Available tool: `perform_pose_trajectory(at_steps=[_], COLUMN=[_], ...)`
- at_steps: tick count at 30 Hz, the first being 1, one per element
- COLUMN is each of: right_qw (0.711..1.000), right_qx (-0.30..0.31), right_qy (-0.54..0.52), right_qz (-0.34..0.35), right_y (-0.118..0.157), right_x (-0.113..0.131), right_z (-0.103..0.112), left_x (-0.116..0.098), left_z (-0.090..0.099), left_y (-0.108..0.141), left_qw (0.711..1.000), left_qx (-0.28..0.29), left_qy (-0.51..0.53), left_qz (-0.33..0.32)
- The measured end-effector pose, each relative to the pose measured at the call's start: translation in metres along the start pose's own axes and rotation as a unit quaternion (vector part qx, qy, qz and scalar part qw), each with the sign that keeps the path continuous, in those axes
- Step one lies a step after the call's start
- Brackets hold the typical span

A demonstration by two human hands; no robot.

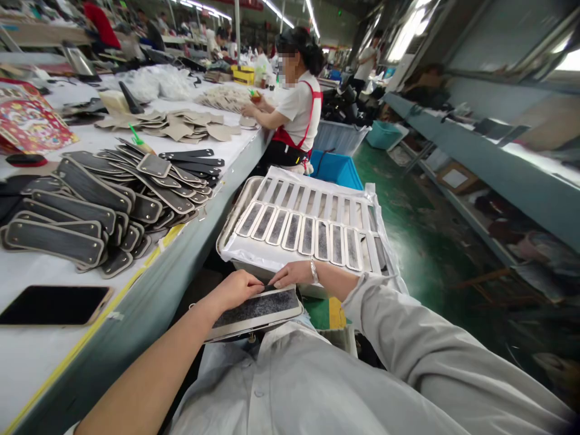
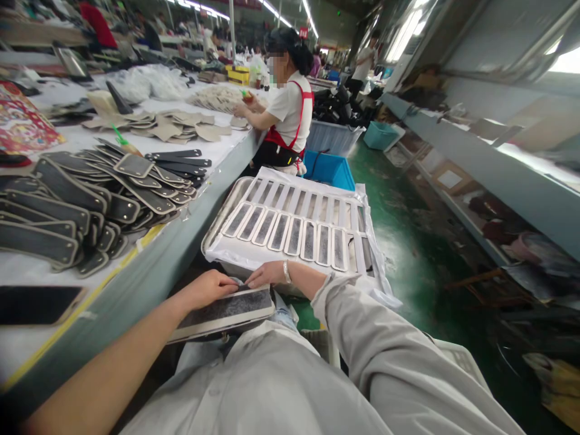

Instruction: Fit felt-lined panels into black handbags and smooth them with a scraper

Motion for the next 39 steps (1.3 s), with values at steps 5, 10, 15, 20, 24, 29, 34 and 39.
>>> perform_pose_trajectory(at_steps=[5,10,15,20,24,29,34,39], right_qw=[0.995,0.958,0.838,0.816,0.797,0.805,0.804,0.794], right_qx=[-0.037,-0.226,-0.457,-0.524,-0.562,-0.555,-0.562,-0.576], right_qy=[0.091,0.164,0.236,0.194,0.164,0.180,0.185,0.195], right_qz=[0.021,0.064,0.180,0.145,0.144,0.109,0.049,0.016], right_y=[-0.003,0.046,0.114,0.112,0.105,0.105,0.105,0.103], right_x=[0.029,0.045,0.037,0.009,0.004,0.008,0.019,0.028], right_z=[0.011,0.011,-0.036,-0.083,-0.085,-0.078,-0.078,-0.081], left_x=[0.000,-0.020,-0.026,-0.019,-0.019,-0.023,-0.028,-0.033], left_z=[0.001,-0.007,-0.044,-0.062,-0.064,-0.068,-0.071,-0.072], left_y=[-0.003,0.038,0.076,0.074,0.072,0.073,0.069,0.065], left_qw=[0.998,0.988,0.952,0.934,0.936,0.931,0.931,0.924], left_qx=[-0.003,-0.075,-0.079,-0.150,-0.167,-0.188,-0.209,-0.216], left_qy=[-0.057,-0.102,-0.177,-0.193,-0.194,-0.218,-0.240,-0.289], left_qz=[-0.002,-0.091,-0.235,-0.261,-0.243,-0.225,-0.181,-0.125])
Point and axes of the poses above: each hand's wrist, its own y-axis away from the middle knuckle, its own z-axis out of the back of the hand, x = y × z, the point moved 5 cm from there along -y, towards the middle knuckle, and after that the axes turned 13 degrees about y, right-handed, at the moved point
